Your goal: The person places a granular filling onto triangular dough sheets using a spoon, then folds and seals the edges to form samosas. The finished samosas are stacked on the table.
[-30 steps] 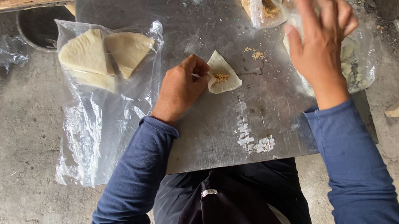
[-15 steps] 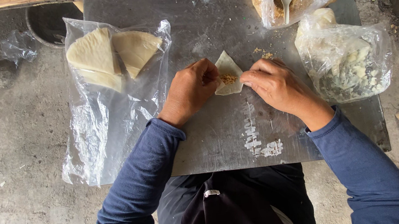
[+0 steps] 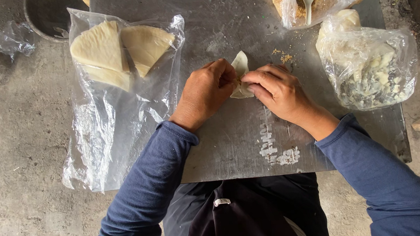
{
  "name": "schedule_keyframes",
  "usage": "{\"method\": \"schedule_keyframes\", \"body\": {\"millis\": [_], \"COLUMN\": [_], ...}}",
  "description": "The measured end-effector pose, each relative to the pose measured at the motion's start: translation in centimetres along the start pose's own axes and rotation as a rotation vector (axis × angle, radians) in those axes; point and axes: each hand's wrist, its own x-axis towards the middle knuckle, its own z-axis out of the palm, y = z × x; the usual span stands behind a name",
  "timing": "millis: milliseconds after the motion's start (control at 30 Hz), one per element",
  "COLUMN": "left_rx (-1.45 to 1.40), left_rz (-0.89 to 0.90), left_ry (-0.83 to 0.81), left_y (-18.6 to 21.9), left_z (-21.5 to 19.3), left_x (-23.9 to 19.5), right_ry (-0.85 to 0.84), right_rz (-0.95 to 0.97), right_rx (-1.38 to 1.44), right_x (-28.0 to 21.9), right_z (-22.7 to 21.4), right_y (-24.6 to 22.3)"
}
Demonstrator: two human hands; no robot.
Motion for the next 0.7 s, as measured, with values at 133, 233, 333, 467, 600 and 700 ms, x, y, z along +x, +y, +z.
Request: {"method": "schedule_keyframes", "body": {"millis": [133, 233, 333, 467, 600, 700], "left_rx": [0.050, 0.083, 0.152, 0.203, 0.171, 0.233], "left_rz": [0.004, 0.053, 0.120, 0.167, 0.213, 0.238], "left_ry": [-0.005, 0.005, 0.016, -0.021, -0.128, -0.135], "left_y": [0.1, 0.3, 0.5, 0.8, 1.1, 1.2], "left_z": [-0.1, 0.0, 0.1, -0.1, -0.9, -1.0], "left_x": [0.0, -0.2, -0.3, -0.4, -0.4, -0.5], "right_ry": [-0.012, 0.008, -0.017, -0.044, -0.098, -0.140], "right_rz": [0.067, -0.016, -0.106, -0.108, -0.129, -0.136], "right_rx": [0.028, -0.058, -0.166, -0.228, -0.210, -0.193], "right_x": [0.1, 0.3, 0.3, 0.6, 0.7, 0.7], "right_z": [-0.1, -0.1, -0.5, -1.2, -2.1, -2.3], "right_y": [-0.1, -0.3, -0.6, -1.1, -1.2, -0.9]}}
